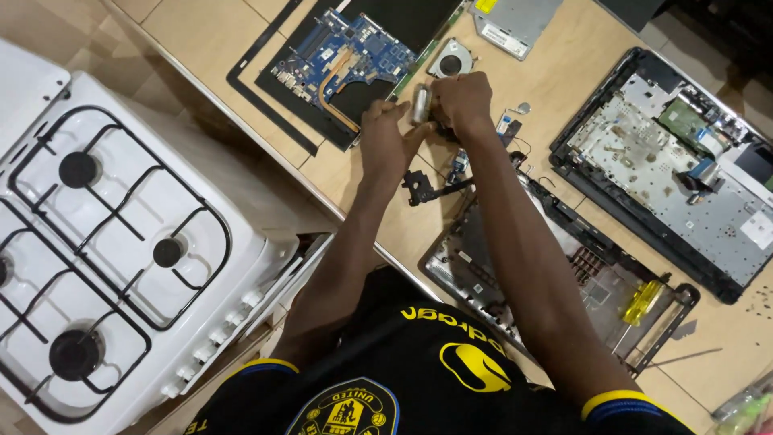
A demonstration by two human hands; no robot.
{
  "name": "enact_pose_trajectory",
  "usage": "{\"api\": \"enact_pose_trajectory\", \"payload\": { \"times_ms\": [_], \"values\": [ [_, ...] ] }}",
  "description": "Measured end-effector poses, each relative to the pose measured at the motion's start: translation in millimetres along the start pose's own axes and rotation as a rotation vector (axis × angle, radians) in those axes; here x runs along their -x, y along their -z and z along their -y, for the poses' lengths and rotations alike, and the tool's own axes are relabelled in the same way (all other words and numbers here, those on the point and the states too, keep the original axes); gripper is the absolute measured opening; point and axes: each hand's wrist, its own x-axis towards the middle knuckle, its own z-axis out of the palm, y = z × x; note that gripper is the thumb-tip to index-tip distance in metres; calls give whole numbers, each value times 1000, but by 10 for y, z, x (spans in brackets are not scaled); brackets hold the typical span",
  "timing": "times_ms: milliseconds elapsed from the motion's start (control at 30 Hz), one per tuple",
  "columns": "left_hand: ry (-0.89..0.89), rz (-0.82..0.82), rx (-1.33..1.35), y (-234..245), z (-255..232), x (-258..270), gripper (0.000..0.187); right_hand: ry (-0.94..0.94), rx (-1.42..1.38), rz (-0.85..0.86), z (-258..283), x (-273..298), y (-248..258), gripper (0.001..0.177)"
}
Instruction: Disassembling a laptop by removing the motherboard and manipulating the screen assembly and internal cables.
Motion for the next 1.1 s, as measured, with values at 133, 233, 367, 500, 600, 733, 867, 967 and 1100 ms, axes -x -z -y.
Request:
{"api": "enact_pose_trajectory", "payload": {
  "times_ms": [133, 233, 367, 500, 600, 733, 867, 967, 1100],
  "values": [
    [-72, -58, -29, -44, 33, -20, 45, 9, -147, 8, 21, 144, 29, 34],
    [-114, -201, -25, -130, 76, -87, 27, 166, -100, -68, -82, 19, -42, 38],
    [-95, -161, -73, -73, 33, -52, 29, 579, 82, -125, -288, -160, -76, 25],
    [-133, -183, -75, -32, 31, -38, 29, 636, 387, 26, -241, 275, 224, 13],
    [-198, -280, -3, -53, 0, 34, 37, 679, 673, -45, -246, 622, 226, 22],
    [-32, -141, 144, 128, -252, 256, 33, 820, 421, -65, -296, 595, 190, 5],
    [-46, -144, 320, 33, -328, 292, 31, 598, 272, -136, -165, 376, 361, 11],
    [-51, -85, 363, 60, -398, 302, 35, 480, 194, -238, -205, 15, 516, 11],
    [-111, -80, 337, 178, -389, 429, 35, 415, 227, -318, -443, -401, 529, 33]
  ]
}}
